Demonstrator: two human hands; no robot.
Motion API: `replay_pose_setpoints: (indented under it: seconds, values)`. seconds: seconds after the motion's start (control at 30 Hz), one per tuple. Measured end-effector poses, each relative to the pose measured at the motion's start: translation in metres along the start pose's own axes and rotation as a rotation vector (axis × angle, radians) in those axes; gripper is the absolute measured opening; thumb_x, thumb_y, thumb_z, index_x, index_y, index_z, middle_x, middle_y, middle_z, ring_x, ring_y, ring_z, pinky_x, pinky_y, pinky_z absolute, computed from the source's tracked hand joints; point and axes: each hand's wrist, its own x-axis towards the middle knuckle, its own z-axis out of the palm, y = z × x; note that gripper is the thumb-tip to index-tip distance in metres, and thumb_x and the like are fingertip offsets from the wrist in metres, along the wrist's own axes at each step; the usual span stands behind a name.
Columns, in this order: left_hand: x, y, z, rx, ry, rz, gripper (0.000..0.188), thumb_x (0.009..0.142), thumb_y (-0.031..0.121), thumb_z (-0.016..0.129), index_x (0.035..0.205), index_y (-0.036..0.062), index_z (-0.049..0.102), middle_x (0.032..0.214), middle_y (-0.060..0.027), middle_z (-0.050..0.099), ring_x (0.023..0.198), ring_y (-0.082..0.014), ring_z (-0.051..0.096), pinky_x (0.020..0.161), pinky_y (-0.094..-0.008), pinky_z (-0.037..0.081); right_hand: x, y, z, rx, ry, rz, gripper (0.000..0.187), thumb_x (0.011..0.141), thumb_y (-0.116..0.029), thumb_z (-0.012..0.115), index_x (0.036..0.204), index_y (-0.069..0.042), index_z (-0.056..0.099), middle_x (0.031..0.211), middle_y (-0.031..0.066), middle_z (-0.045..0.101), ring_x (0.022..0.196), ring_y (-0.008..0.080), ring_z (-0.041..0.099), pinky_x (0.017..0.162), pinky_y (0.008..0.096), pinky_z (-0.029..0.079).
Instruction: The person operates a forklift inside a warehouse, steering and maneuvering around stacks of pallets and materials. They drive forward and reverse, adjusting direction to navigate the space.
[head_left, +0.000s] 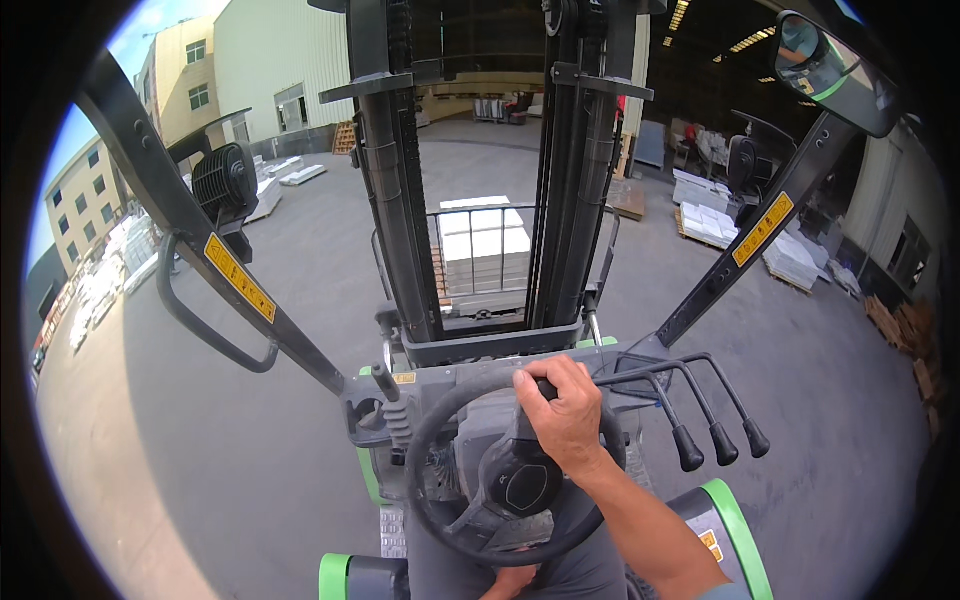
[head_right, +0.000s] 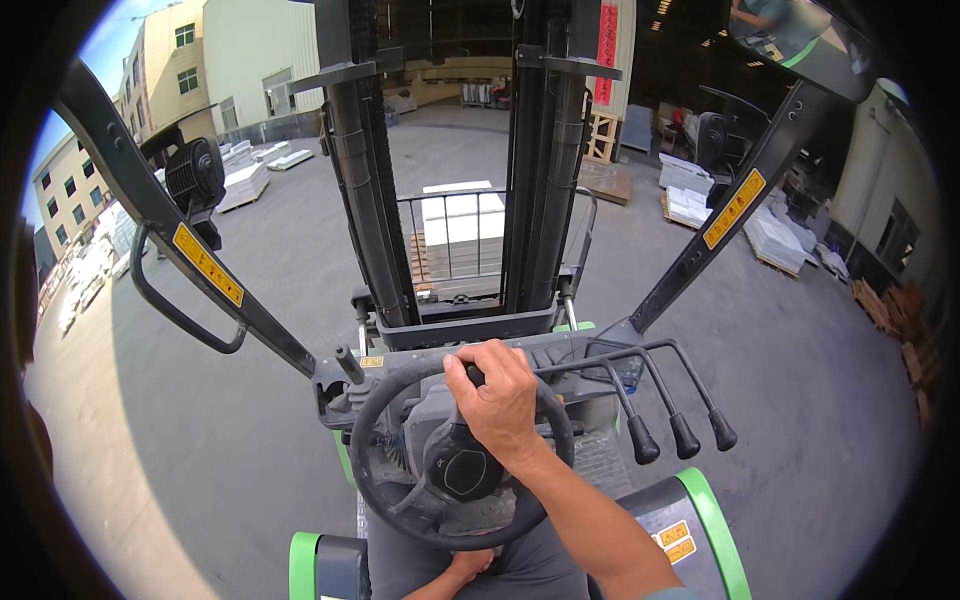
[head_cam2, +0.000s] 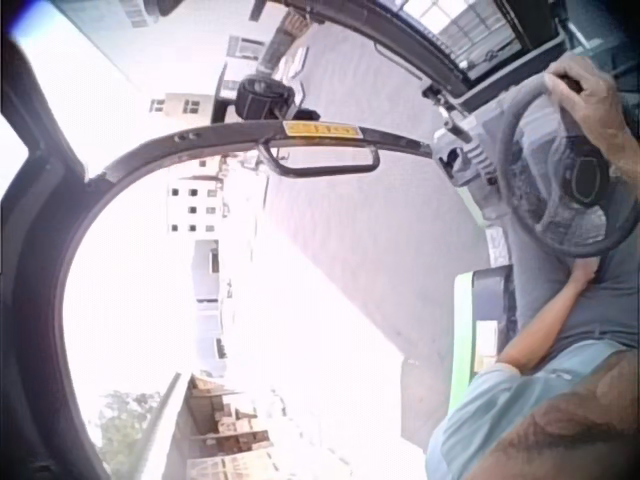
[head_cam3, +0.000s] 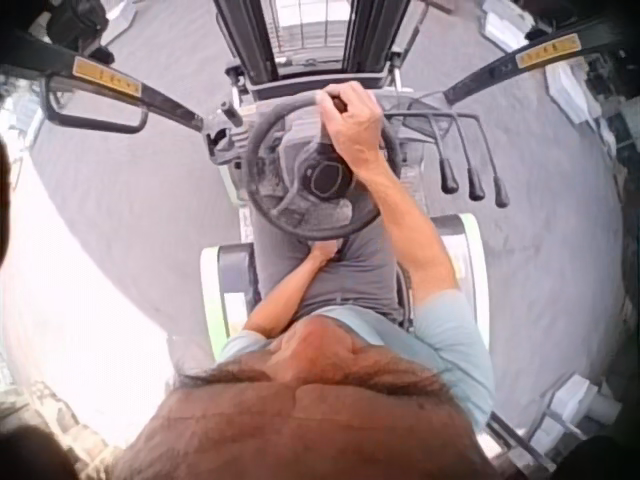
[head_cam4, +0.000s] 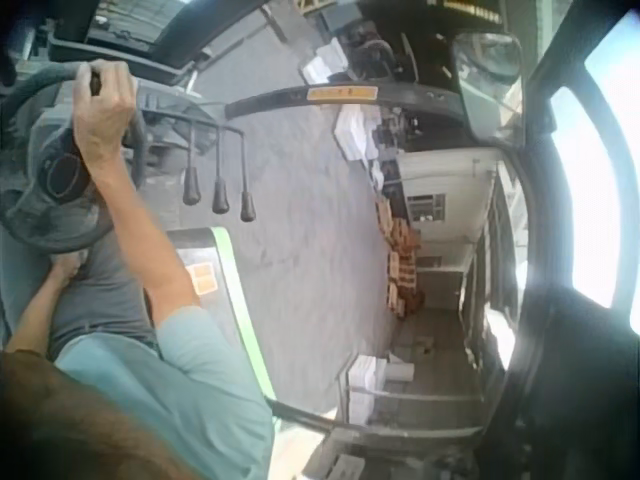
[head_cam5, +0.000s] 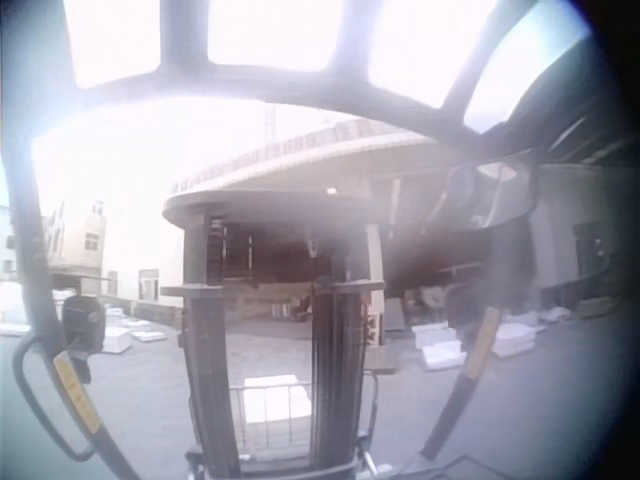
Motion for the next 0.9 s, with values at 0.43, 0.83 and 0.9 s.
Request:
replay_pose_setpoints:
  seconds: [0.43,0.83,0.9]
  values:
    - [-0.008,0.004,-0.001,0.157,0.028,0.143,0.017,0.098,0.015,0.05,0.085,0.0131,0.061,0.049,0.0,0.046,0.038,-0.0129,0.043,0.035,-0.0307,0.029,-0.208,-0.036,-0.077,-0.101,-0.071,0.247,0.01,0.079,-0.006,0.076,0.085,-0.005,0.069,0.085,0.0084,0.069,0.079,0.0261,0.065,0.076,0.0375,0.049]
    - [-0.033,0.033,-0.002,0.14,0.044,-0.02,0.019,0.099,0.018,0.051,0.083,0.011,0.06,0.049,-0.0001,0.047,0.037,-0.0131,0.043,0.035,-0.0309,0.029,-0.124,-0.102,0.053,0.19,-0.309,-0.227,0.011,0.076,-0.007,0.077,0.082,-0.006,0.067,0.076,0.0047,0.064,0.073,0.0246,0.063,0.076,0.038,0.049]
    - [-0.041,0.039,0.003,0.145,0.051,-0.056,0.019,0.099,0.018,0.052,0.083,0.0107,0.06,0.049,-0.0001,0.047,0.037,-0.0131,0.043,0.035,-0.0309,0.029,-0.081,-0.09,0.065,0.163,-0.258,-0.25,0.009,0.079,-0.008,0.075,0.081,-0.005,0.066,0.076,0.0058,0.063,0.073,0.0253,0.062,0.075,0.038,0.047]
